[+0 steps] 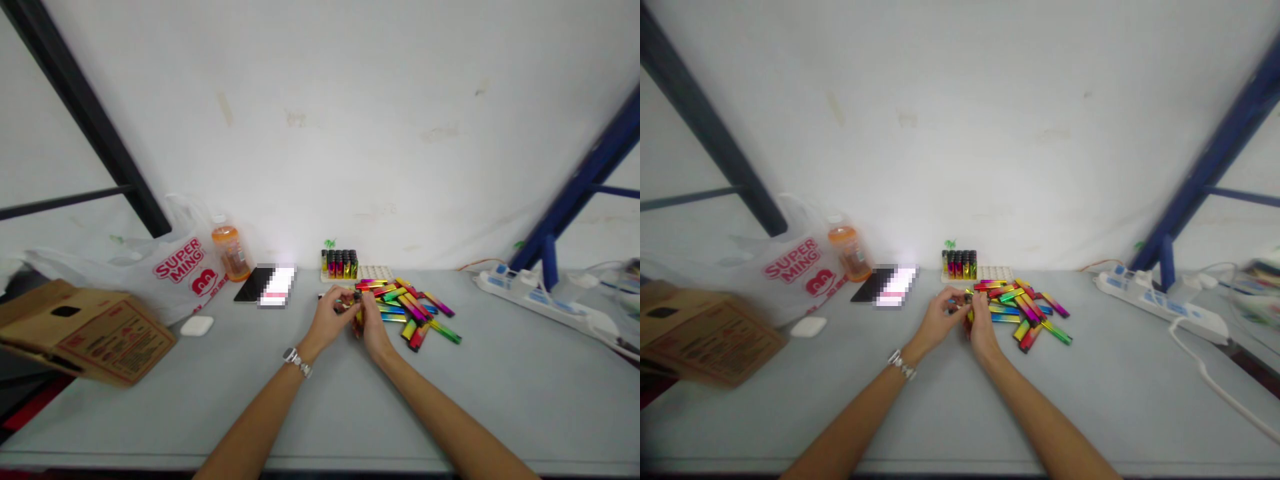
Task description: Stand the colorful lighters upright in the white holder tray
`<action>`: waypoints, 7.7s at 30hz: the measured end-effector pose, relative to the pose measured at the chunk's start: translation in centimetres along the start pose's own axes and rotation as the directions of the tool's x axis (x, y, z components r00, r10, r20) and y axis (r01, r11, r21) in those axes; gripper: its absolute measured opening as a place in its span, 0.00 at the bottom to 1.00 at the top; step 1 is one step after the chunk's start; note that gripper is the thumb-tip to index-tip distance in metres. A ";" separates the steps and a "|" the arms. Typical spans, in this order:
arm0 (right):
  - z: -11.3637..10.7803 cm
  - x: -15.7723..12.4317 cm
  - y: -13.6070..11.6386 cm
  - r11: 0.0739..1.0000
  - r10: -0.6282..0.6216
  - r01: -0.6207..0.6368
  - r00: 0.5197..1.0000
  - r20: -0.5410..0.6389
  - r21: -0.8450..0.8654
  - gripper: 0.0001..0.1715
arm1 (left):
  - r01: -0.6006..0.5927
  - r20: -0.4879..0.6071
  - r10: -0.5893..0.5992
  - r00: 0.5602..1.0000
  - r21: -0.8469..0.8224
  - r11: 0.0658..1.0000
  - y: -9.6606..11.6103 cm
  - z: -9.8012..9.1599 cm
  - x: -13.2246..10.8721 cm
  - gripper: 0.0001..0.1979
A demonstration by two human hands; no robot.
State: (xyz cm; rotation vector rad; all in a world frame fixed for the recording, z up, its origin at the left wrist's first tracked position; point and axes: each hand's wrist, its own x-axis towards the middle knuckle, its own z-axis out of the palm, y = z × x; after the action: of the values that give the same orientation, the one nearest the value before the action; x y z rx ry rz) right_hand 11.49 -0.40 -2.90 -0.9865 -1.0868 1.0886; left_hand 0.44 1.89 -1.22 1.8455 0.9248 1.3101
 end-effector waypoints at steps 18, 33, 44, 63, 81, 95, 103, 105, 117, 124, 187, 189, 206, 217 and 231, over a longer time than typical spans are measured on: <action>0.2 0.1 -0.7 0.993 0.097 -0.098 0.995 -0.006 -0.061 0.24 | -0.055 -0.013 0.061 0.998 0.272 0.961 -1.5 -9.0 8.0 0.11; -0.1 0.4 0.0 0.991 0.121 -0.115 0.988 0.093 -0.069 0.26 | 0.001 0.130 -0.048 0.990 0.340 0.941 -5.9 -8.9 12.0 0.09; -0.1 0.3 0.0 0.988 0.139 -0.130 0.984 0.109 -0.086 0.27 | -0.279 0.182 0.212 0.960 0.667 0.691 -6.5 -8.7 10.3 0.15; -1.3 0.6 -1.7 0.509 -0.211 0.316 0.948 0.240 -0.800 0.11 | -0.064 -0.099 0.180 0.979 0.684 0.726 -2.3 -5.6 3.9 0.16; -1.7 -0.4 -2.5 0.273 -0.106 0.368 0.930 0.352 -0.889 0.08 | 0.020 0.063 -0.049 0.997 0.406 0.914 -1.7 -3.8 0.7 0.13; -1.2 -0.2 -2.3 0.987 -0.085 0.101 0.988 0.128 -0.123 0.10 | -0.202 0.165 0.169 0.972 0.209 0.957 1.5 -2.0 0.0 0.11; -0.8 0.2 -2.6 0.997 0.029 -0.035 0.995 0.092 0.064 0.20 | -0.187 0.136 0.160 0.978 0.214 0.959 0.9 -1.7 0.0 0.11; -0.7 0.0 -2.9 0.992 0.062 -0.071 0.994 0.087 0.108 0.22 | -0.183 0.126 0.158 0.979 0.216 0.959 0.8 -1.8 0.0 0.10; -0.7 0.1 -3.3 0.931 0.340 -0.338 0.940 0.007 0.140 0.31 | -0.220 0.152 0.190 0.970 0.208 0.953 1.2 -1.6 -0.2 0.09; -0.4 0.1 -3.3 0.953 0.292 -0.285 0.955 -0.058 0.106 0.29 | -0.225 0.162 0.193 0.968 0.210 0.951 1.4 -1.3 -0.3 0.09; 0.2 0.0 -1.8 0.998 0.057 -0.057 0.998 -0.018 0.030 0.20 | -0.056 -0.091 0.065 0.994 0.100 0.993 1.3 -0.5 -0.4 0.11; 0.2 -0.1 -1.7 1.000 0.005 -0.005 1.000 0.023 0.030 0.18 | -0.034 -0.123 0.044 0.991 0.082 0.996 1.1 -0.5 -0.2 0.12; -0.6 0.2 -1.3 0.987 -0.128 0.129 0.992 0.017 -0.097 0.13 | -0.065 -0.094 0.074 0.993 0.096 0.993 0.9 -4.7 2.2 0.12; -0.7 0.1 -1.7 0.947 -0.131 0.152 0.987 0.094 -0.284 0.10 | -0.076 0.035 0.069 0.997 0.264 0.962 -2.8 -9.4 10.4 0.07; -1.1 0.3 -1.6 0.928 -0.152 0.183 0.981 0.118 -0.325 0.06 | -0.092 0.001 0.097 0.995 0.325 0.941 -6.1 -8.4 10.8 0.07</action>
State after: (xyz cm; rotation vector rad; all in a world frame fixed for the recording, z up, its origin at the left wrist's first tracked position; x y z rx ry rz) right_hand 12.88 -0.51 -1.47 -1.0935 -1.4374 0.8305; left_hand -5.97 15.24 0.89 2.1563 1.1275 1.2892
